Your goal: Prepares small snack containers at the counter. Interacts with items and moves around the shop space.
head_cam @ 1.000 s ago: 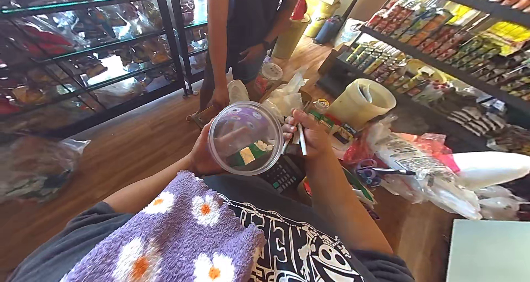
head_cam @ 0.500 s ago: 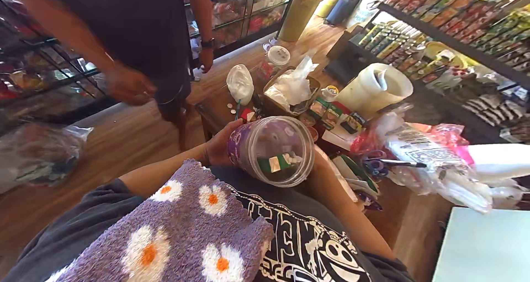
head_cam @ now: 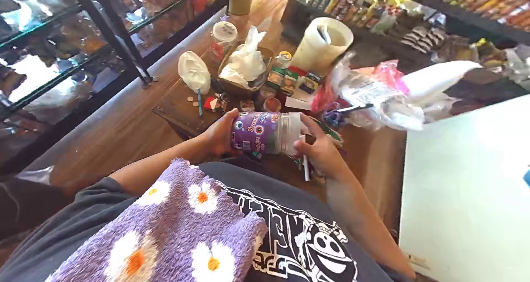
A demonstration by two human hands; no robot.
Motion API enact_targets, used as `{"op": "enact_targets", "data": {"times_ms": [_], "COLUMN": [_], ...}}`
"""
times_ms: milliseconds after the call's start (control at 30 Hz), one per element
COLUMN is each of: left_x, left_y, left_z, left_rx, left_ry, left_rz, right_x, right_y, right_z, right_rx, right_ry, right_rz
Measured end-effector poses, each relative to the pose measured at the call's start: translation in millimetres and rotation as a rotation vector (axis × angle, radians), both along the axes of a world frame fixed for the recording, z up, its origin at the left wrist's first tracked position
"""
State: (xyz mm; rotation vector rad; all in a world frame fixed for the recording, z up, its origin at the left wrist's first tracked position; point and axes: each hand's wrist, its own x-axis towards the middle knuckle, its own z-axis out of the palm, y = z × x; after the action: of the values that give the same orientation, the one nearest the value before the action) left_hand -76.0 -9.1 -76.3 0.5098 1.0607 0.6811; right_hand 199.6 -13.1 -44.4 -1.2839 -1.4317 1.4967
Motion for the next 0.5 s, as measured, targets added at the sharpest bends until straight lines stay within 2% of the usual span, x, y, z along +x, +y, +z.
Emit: {"op": "enact_targets", "data": {"times_ms": [133, 267, 367, 500], "left_x": [8, 35, 57, 76], "left_y": [8, 3, -9, -4], "left_z": [12, 16, 7, -1], "left_rx": [0.013, 0.091, 0.48, 1.055], "left_ry": [0.086, 0.102, 0.13, 0.313], "left_rz": [-0.102, 0.024, 0.022, -0.053], "right_x": [5, 22, 39, 63], "right_y": [-3, -12, -18, -31], "right_z": [-5, -11, -7, -9], "right_rx": [-0.015, 0.011, -0.017, -0.159], "right_ry": [-0.05, 0.015, 0.029, 0.237], "right_rz": [0.017, -0.058, -0.171, -0.225]}}
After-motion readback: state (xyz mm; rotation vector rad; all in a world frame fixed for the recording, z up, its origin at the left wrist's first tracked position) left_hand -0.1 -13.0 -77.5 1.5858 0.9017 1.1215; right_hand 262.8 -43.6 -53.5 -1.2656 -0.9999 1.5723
